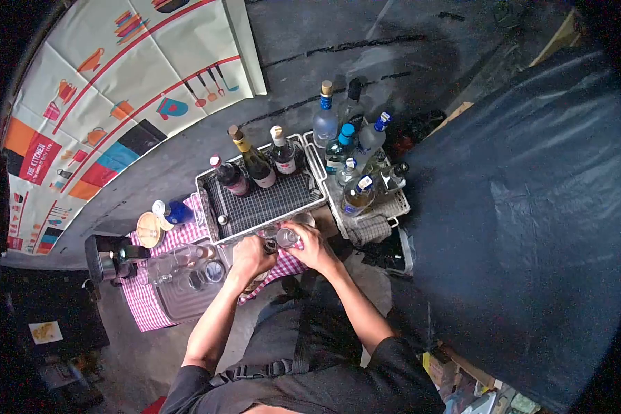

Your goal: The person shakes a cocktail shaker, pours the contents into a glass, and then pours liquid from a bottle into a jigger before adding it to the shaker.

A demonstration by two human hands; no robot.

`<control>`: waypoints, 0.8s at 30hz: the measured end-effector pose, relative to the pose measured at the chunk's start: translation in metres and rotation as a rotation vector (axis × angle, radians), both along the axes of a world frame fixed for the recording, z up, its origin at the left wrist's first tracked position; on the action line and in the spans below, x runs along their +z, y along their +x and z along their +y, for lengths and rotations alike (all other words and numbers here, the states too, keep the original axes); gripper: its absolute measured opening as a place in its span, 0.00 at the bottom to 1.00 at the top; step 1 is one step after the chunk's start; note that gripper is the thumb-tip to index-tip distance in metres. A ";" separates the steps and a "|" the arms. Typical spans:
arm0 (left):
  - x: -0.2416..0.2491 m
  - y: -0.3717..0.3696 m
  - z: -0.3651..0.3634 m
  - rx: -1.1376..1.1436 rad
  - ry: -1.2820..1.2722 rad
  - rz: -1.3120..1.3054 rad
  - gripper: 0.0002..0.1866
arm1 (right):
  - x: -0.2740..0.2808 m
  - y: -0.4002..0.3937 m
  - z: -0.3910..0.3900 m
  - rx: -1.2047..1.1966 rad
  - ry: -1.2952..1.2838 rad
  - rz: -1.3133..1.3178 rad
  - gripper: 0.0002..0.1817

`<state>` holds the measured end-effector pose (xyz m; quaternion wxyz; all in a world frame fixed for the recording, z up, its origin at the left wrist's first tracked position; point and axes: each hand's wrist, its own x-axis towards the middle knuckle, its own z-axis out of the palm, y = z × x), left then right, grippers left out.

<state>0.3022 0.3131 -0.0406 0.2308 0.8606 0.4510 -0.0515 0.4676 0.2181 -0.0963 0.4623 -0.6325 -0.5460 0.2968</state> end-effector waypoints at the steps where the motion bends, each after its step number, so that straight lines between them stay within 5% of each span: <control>1: -0.003 0.005 0.001 0.006 0.002 0.006 0.20 | 0.003 0.003 0.002 0.018 -0.014 0.020 0.30; 24: -0.024 0.047 0.007 -0.016 -0.040 0.176 0.16 | -0.018 0.037 0.018 0.164 -0.041 0.055 0.30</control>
